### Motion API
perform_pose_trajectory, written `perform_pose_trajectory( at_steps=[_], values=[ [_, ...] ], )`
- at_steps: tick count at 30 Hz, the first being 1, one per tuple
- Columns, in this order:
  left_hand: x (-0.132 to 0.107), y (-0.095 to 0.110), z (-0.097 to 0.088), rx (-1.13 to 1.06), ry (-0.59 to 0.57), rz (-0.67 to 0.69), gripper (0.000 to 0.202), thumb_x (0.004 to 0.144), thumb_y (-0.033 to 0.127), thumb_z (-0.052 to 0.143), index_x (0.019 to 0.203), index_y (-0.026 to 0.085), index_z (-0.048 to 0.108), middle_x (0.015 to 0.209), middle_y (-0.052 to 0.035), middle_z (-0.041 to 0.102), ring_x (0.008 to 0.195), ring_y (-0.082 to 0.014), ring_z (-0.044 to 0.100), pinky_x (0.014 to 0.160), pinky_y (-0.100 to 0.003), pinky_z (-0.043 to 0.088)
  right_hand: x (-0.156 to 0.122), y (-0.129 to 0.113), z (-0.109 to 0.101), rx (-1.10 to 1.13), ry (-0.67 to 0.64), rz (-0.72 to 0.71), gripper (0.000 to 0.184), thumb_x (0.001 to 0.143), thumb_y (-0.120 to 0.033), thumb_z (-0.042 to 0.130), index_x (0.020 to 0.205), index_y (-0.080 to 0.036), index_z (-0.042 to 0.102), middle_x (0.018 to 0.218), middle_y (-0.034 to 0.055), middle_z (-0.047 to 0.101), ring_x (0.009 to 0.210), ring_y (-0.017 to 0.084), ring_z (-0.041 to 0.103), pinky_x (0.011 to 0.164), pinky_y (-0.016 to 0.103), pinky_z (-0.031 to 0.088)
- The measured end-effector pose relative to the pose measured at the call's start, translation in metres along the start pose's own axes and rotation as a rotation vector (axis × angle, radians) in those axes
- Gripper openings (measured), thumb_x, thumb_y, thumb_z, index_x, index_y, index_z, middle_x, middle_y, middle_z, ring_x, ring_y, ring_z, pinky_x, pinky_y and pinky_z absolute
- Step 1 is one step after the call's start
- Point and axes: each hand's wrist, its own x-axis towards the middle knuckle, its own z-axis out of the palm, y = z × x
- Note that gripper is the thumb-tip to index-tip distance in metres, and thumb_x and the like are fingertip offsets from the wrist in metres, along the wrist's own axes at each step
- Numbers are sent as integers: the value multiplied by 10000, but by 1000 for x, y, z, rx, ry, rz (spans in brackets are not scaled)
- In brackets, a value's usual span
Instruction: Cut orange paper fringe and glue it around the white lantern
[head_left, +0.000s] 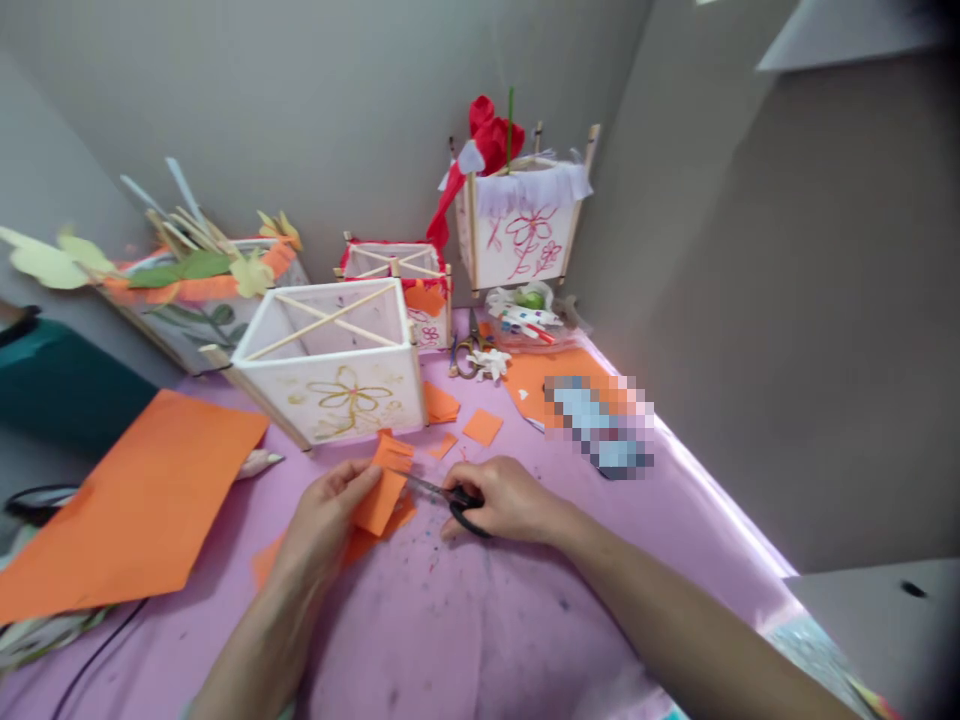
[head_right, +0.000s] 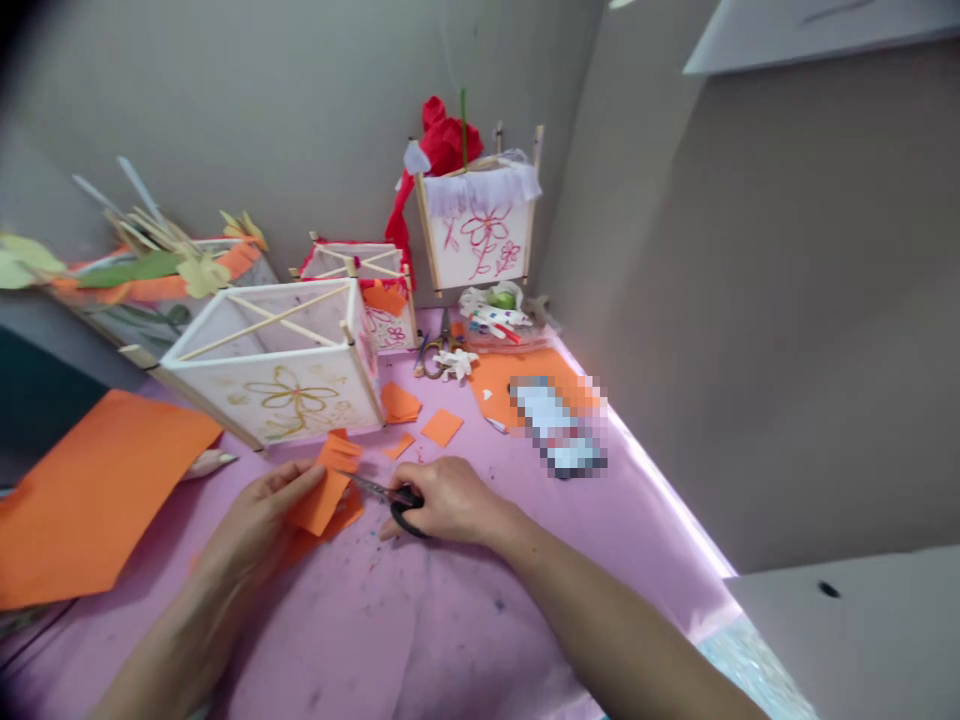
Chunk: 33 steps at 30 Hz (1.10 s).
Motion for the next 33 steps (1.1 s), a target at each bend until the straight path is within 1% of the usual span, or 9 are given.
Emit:
perform_pose_trajectory(
  at_steps=[4,7,14,21,27,33],
  values=[
    [0,-3,-1,-6,-23,48,313,607,297,798,795,110,631,683,-72,707,584,-185,660,602,-301,526,0,-1,-1,26,-38,31,350,675,-466,767,875,-197,665,613,-49,569,556,91,488,538,183,305],
    [0,-3,-2,-20,-75,59,302,632,329,784,782,114,634,664,-81,706,568,-192,654,609,-331,532,1,0,0,25,-52,29,351,692,-474,747,887,-194,667,615,-47,564,553,94,479,533,189,306],
    [-1,-3,-1,-49,-84,32,317,626,338,791,798,117,643,683,-82,708,596,-202,663,657,-365,538,0,0,2,37,-57,32,327,698,-457,742,887,-202,661,619,-49,565,551,95,468,534,196,314],
    [2,-6,-2,-23,-109,42,302,661,348,771,819,121,648,703,-77,711,610,-188,661,642,-320,522,1,-3,2,35,-66,47,315,695,-443,745,878,-202,654,633,-50,568,561,94,477,539,191,321],
    [2,-6,-2,-35,-117,34,305,646,351,779,802,120,654,694,-77,707,586,-180,648,630,-328,527,2,-4,2,40,-69,63,290,696,-427,747,849,-200,651,641,-46,563,570,97,476,536,190,317],
    [0,-4,-1,-36,-123,43,293,677,345,761,813,113,644,710,-80,704,586,-172,638,600,-308,524,1,-4,2,34,-60,78,285,682,-406,767,836,-200,642,634,-51,556,573,97,471,539,190,312]
  ],
)
